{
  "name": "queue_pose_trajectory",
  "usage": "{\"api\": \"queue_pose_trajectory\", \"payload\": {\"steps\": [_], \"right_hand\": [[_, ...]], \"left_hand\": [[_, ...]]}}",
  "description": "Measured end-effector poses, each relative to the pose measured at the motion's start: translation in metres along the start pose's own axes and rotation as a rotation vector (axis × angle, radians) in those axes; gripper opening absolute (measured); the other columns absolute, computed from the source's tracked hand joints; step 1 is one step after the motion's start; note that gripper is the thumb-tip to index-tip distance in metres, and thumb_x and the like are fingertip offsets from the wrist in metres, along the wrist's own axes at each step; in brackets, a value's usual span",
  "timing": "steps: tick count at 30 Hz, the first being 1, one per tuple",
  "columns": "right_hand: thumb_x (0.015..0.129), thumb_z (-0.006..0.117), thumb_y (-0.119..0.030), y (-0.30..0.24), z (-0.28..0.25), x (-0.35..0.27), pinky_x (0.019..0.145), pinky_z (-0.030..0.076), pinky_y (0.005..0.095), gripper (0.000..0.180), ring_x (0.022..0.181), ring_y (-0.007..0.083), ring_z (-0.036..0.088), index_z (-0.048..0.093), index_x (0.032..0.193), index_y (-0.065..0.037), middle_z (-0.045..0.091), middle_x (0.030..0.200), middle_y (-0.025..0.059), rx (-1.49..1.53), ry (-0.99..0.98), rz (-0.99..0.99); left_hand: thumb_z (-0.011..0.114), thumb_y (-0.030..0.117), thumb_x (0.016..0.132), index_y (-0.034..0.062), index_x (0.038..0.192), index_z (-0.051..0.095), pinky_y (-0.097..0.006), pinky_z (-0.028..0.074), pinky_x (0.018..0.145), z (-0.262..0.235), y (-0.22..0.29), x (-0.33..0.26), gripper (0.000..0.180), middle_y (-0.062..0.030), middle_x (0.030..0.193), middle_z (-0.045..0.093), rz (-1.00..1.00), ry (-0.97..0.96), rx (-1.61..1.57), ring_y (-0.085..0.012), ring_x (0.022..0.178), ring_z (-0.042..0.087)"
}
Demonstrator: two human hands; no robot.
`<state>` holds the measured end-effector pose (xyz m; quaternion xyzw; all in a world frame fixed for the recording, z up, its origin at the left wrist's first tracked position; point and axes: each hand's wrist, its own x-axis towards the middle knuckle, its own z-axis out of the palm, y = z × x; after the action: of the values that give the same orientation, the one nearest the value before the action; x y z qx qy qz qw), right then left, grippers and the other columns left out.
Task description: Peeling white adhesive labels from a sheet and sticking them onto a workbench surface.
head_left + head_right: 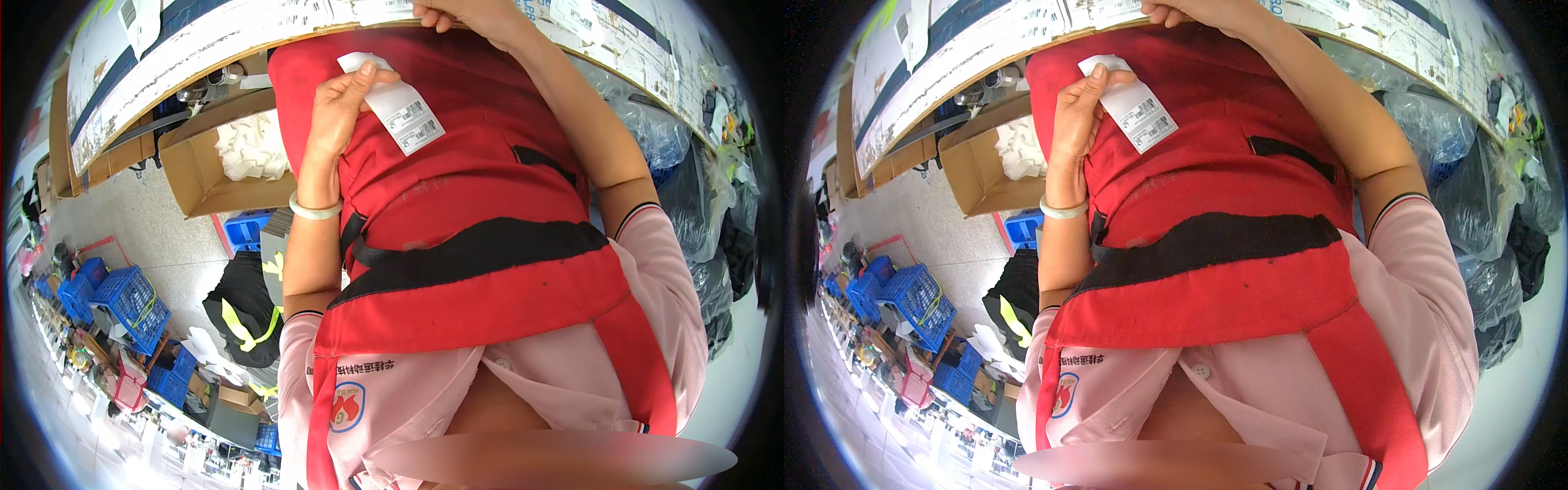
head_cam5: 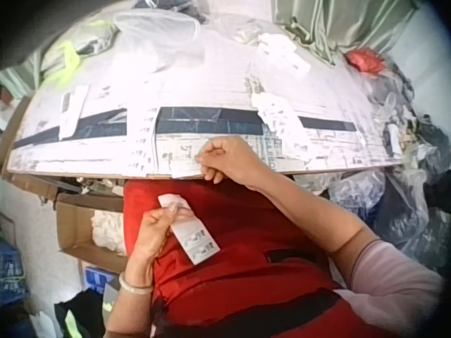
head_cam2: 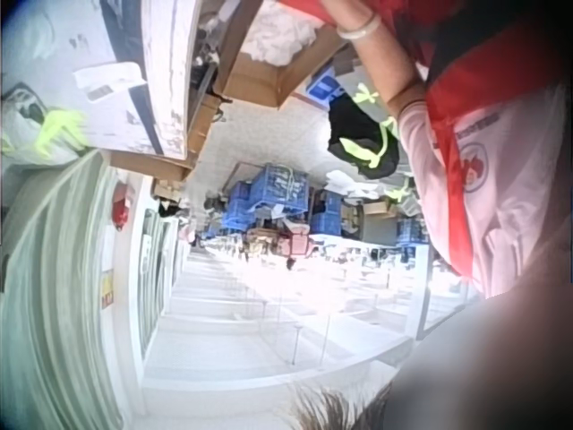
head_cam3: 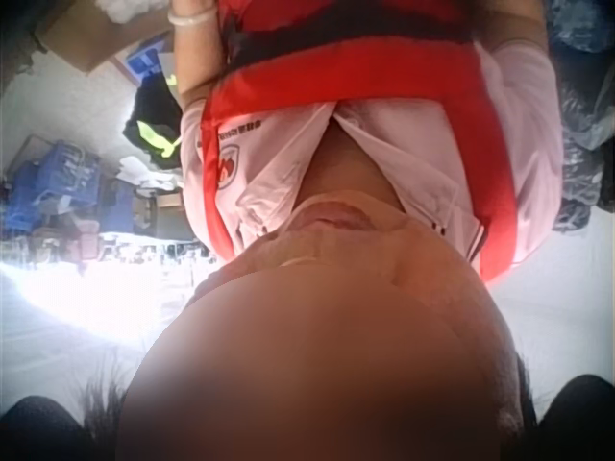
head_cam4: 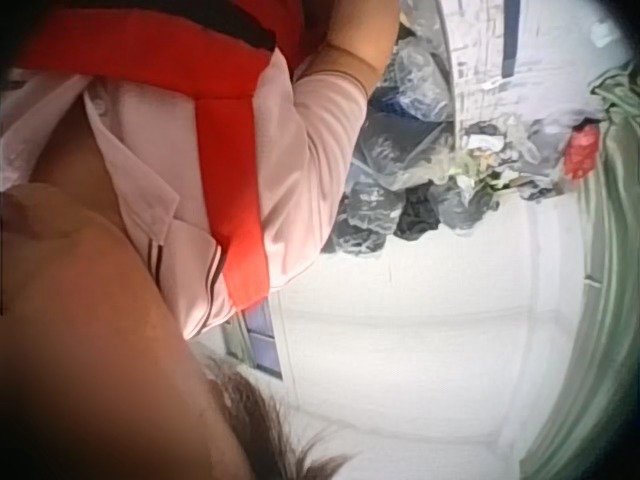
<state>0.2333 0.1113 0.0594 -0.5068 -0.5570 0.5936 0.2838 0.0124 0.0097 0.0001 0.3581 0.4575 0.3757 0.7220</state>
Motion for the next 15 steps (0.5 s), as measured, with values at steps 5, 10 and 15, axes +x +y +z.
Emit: {"api": "queue_pose_trajectory", "payload": {"steps": [5, 10, 15], "right_hand": [[0.085, 0.068, -0.009, -0.004, 0.011, -0.007, 0.066, 0.051, 0.0278, 0.031, 0.075, 0.0187, 0.064, 0.058, 0.112, 0.0, 0.065, 0.082, 0.0075, -0.235, 0.096, -0.318], [0.074, 0.073, -0.008, 0.006, 0.024, -0.01, 0.091, 0.045, 0.0388, 0.06, 0.103, 0.0321, 0.055, 0.049, 0.129, -0.006, 0.06, 0.106, 0.0138, -0.643, 0.142, -0.564], [0.073, 0.073, -0.008, 0.001, 0.036, -0.01, 0.094, 0.043, 0.0409, 0.063, 0.105, 0.0341, 0.053, 0.049, 0.131, -0.006, 0.059, 0.113, 0.0161, -0.691, 0.131, -0.612]], "left_hand": [[0.057, 0.035, 0.096, -0.0045, 0.099, 0.07, -0.027, 0.054, 0.076, 0.002, 0.003, -0.001, 0.042, -0.0118, 0.092, 0.07, -0.001, 0.01, -0.027, -0.0158, 0.081, 0.066], [0.057, 0.034, 0.097, -0.0047, 0.099, 0.07, -0.026, 0.054, 0.074, 0.002, 0.003, -0.001, 0.041, -0.0117, 0.09, 0.07, 0.001, 0.004, -0.03, -0.0152, 0.079, 0.066], [0.057, 0.033, 0.097, -0.0045, 0.099, 0.07, -0.025, 0.054, 0.071, 0.001, 0.001, 0.0, 0.04, -0.011, 0.087, 0.07, -0.002, -0.012, -0.078, -0.0142, 0.076, 0.066]]}}
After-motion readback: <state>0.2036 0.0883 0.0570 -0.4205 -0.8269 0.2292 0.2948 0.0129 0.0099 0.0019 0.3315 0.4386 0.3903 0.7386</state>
